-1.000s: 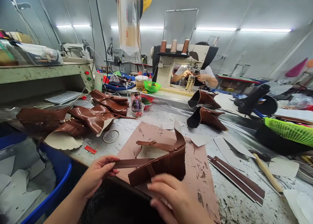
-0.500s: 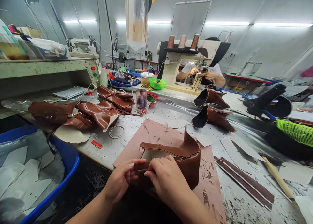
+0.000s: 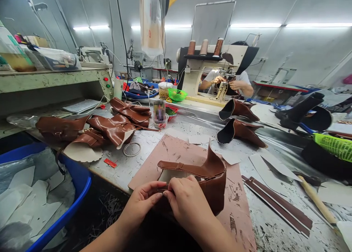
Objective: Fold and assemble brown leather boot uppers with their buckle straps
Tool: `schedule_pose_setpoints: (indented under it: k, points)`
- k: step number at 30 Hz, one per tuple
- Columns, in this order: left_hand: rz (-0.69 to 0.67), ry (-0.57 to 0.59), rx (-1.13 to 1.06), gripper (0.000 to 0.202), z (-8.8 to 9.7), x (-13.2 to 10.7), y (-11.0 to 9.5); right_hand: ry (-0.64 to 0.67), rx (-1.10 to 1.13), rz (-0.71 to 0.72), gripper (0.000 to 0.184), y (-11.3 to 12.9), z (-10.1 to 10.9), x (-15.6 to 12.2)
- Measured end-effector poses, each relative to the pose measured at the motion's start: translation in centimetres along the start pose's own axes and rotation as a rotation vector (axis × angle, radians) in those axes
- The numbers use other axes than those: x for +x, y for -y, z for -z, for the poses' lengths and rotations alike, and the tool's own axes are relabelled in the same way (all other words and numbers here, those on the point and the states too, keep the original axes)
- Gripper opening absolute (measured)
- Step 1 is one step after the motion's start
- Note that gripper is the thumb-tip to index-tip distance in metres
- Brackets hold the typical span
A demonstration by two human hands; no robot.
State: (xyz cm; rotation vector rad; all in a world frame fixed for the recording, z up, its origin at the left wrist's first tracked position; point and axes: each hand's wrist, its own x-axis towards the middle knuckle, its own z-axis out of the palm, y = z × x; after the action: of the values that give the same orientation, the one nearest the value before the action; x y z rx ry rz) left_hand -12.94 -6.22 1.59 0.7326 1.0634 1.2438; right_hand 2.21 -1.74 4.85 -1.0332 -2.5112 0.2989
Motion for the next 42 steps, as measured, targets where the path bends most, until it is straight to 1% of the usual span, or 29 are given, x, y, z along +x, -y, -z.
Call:
schedule_pose_setpoints:
  k: [5, 7, 9, 11, 12, 14, 17, 19, 23, 27, 29, 30, 31, 34, 35, 37, 39, 40, 42]
  points:
    - [-0.023, -0.025, -0.066, 0.031, -0.3, -0.2, 0.6, -0.038, -0.03, -0.026, 0.016, -0.4, 0.8, -0.1]
    - [-0.026, -0.033, -0.118, 0.032, -0.1, -0.2, 0.9, 0.002, -0.004, -0.038, 0.015, -0.7, 1.5, -0.1]
    - [0.002, -0.004, -0.16, 0.036, 0.3, -0.1, 0.7, 0.048, 0.01, -0.043, 0.016, -1.0, 2.0, 0.0]
    - [0.067, 0.072, -0.118, 0.04, 0.7, 0.3, 0.1, 0.076, 0.021, -0.046, 0.018, -1.1, 2.4, 0.0]
    - [0.099, 0.119, -0.044, 0.042, 0.9, 0.5, -0.4, 0.08, 0.025, -0.048, 0.018, -1.1, 2.5, -0.1]
    - [0.151, 0.2, 0.197, 0.04, 1.2, 1.0, -1.4, 0.08, 0.032, -0.057, 0.019, -1.0, 2.5, -0.3]
    - [0.194, 0.276, 0.578, 0.026, 1.3, 1.8, -2.6, 0.103, 0.051, -0.068, 0.019, -0.9, 2.6, -0.5]
    - [0.185, 0.321, 0.695, 0.022, 1.2, 2.1, -2.9, 0.143, 0.073, -0.079, 0.017, -1.0, 2.8, -0.6]
    - [0.143, 0.428, 0.708, 0.022, 1.3, 2.3, -3.0, 0.207, 0.094, -0.1, 0.015, -1.6, 3.3, -0.7]
    - [0.122, 0.647, 0.613, 0.027, 1.5, 2.5, -3.3, 0.214, 0.099, -0.092, 0.016, -2.1, 3.5, -0.8]
    - [0.153, 0.719, 0.534, 0.031, 1.3, 2.8, -3.4, 0.204, 0.098, -0.089, 0.016, -2.1, 3.5, -0.9]
    - [0.172, 0.724, 0.522, 0.032, 1.0, 3.0, -3.3, 0.196, 0.092, -0.091, 0.016, -2.0, 3.5, -0.9]
    - [0.18, 0.7, 0.548, 0.031, 0.8, 3.2, -3.2, 0.188, 0.085, -0.095, 0.017, -1.9, 3.5, -1.0]
    - [0.154, 0.56, 0.705, 0.027, 0.0, 3.5, -2.6, 0.171, 0.069, -0.093, 0.017, -1.9, 3.6, -1.1]
    - [0.148, 0.524, 0.726, 0.027, -0.2, 3.5, -2.4, 0.161, 0.064, -0.085, 0.017, -2.0, 3.7, -1.2]
    - [0.174, 0.493, 0.692, 0.027, -0.3, 3.4, -2.1, 0.137, 0.048, -0.073, 0.015, -2.4, 4.0, -1.3]
    - [0.22, 0.51, 0.643, 0.027, -0.1, 3.4, -2.2, 0.118, 0.033, -0.069, 0.016, -2.8, 4.4, -1.5]
    - [0.234, 0.546, 0.631, 0.026, -0.1, 3.4, -2.4, 0.117, 0.028, -0.069, 0.016, -3.0, 4.5, -1.5]
    - [0.223, 0.665, 0.629, 0.021, 0.0, 3.5, -3.0, 0.126, 0.023, -0.062, 0.017, -3.1, 4.5, -1.4]
